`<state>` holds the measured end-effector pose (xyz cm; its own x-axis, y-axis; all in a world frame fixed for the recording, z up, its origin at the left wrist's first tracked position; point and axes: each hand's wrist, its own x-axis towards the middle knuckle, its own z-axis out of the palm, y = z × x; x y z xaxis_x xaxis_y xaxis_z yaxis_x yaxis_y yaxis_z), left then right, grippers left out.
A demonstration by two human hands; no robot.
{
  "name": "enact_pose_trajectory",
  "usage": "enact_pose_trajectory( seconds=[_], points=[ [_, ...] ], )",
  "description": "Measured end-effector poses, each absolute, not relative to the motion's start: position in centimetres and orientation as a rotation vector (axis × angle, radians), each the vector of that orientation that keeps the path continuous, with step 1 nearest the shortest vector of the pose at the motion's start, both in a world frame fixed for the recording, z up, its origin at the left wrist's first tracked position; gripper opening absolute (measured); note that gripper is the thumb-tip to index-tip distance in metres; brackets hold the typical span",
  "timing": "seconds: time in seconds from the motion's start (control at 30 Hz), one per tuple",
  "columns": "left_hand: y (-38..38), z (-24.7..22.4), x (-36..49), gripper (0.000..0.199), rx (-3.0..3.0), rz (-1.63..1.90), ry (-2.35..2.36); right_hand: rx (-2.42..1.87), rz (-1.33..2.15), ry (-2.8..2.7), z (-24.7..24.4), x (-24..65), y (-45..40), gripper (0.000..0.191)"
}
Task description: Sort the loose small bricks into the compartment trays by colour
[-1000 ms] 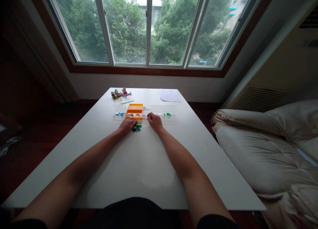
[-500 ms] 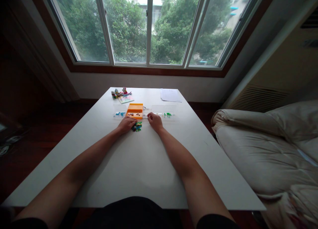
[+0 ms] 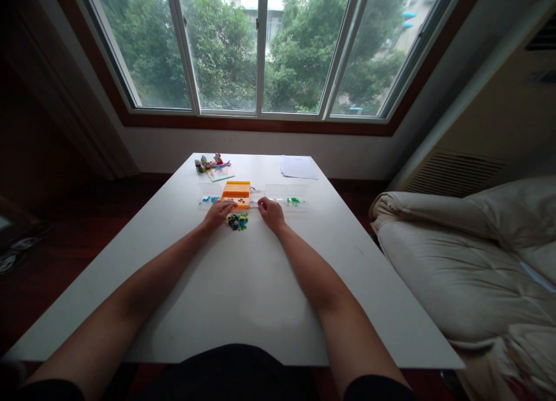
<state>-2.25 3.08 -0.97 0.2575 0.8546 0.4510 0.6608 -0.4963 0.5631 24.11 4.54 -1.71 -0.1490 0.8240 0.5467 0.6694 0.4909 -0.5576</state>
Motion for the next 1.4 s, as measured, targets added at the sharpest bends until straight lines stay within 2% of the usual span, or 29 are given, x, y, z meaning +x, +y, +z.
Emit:
enact_pose_trajectory(
  seconds=[0.2,0.47,0.77,1.0,1.27,1.4],
  points=[
    [3.3,0.1,-2.9,0.036,2.102,1.222,1.691,-1.231,0.227,-1.890,-1.7,24.0,4.6,0.016],
    [3.4,0.2,-4.5,0.041,2.167,1.111,1.758,-1.277,0.237,-1.901,-1.0,23.9,4.0,0.017],
    [3.3,1.4,-6.0,0.021,2.393,0.779,1.541,-1.289,0.234,-1.914,-0.8,23.9,3.8,0.017],
    [3.1,2.0,-6.8,0.021,2.388,0.454,1.443,-1.263,0.229,-1.921,-1.0,24.0,3.9,0.017],
    [2.6,1.9,-6.5,0.023,2.335,0.495,1.384,-1.258,0.231,-1.990,-1.1,23.9,3.9,0.017],
    [2.4,1.7,-6.2,0.022,2.340,0.513,1.395,-1.212,0.306,-2.139,-1.2,23.3,3.8,0.023]
  ],
)
